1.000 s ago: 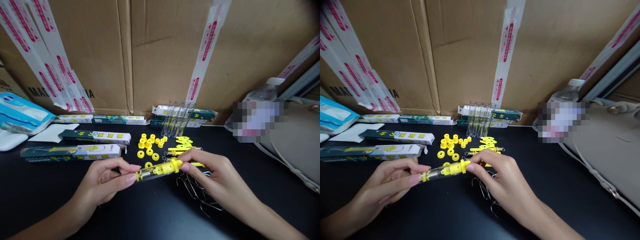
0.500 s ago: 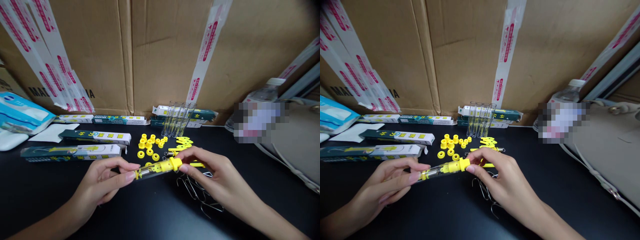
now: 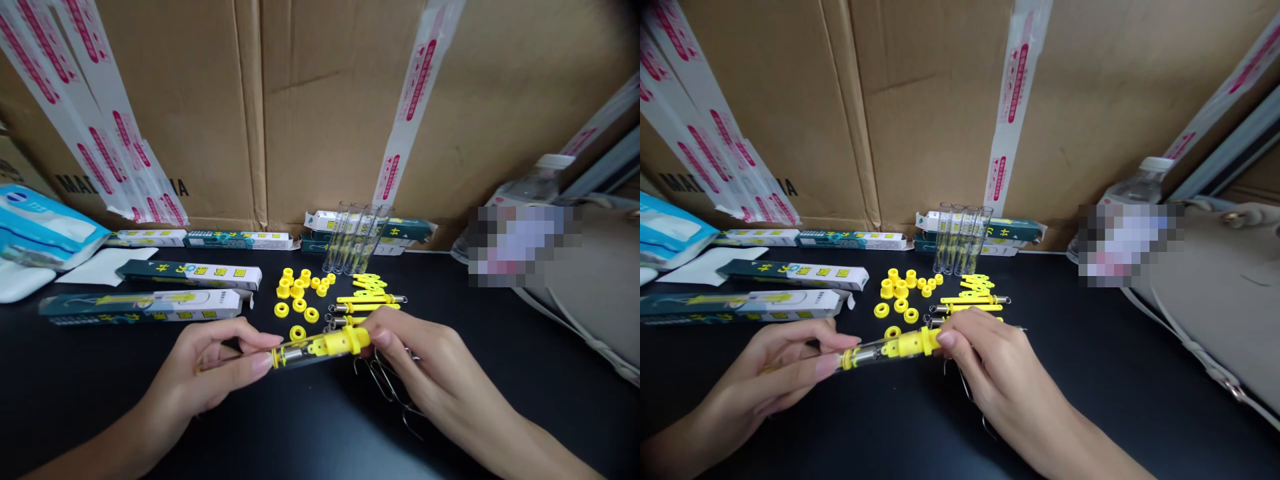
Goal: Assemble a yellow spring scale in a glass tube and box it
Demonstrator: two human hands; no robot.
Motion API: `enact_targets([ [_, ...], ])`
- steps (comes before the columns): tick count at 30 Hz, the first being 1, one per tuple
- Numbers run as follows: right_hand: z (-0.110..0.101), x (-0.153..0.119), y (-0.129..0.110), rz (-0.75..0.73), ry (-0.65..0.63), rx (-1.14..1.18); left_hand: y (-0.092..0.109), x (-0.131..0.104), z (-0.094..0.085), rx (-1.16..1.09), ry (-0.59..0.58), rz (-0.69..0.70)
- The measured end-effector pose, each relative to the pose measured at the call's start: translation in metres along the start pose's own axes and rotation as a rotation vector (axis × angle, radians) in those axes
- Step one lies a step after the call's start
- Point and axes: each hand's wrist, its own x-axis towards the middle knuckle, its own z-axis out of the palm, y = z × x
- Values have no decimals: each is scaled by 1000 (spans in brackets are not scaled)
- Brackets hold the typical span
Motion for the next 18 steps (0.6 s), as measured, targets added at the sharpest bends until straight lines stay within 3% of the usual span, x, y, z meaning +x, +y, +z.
enact_targets([
  [3, -1, 1, 0, 19, 62, 50, -2, 2, -3, -20, 6, -22],
  [10, 2, 4, 7, 29, 18, 109, -3, 3, -3, -10, 5, -24],
  [18, 1, 4, 2, 19, -45, 6, 5, -2, 6, -10, 57, -8],
])
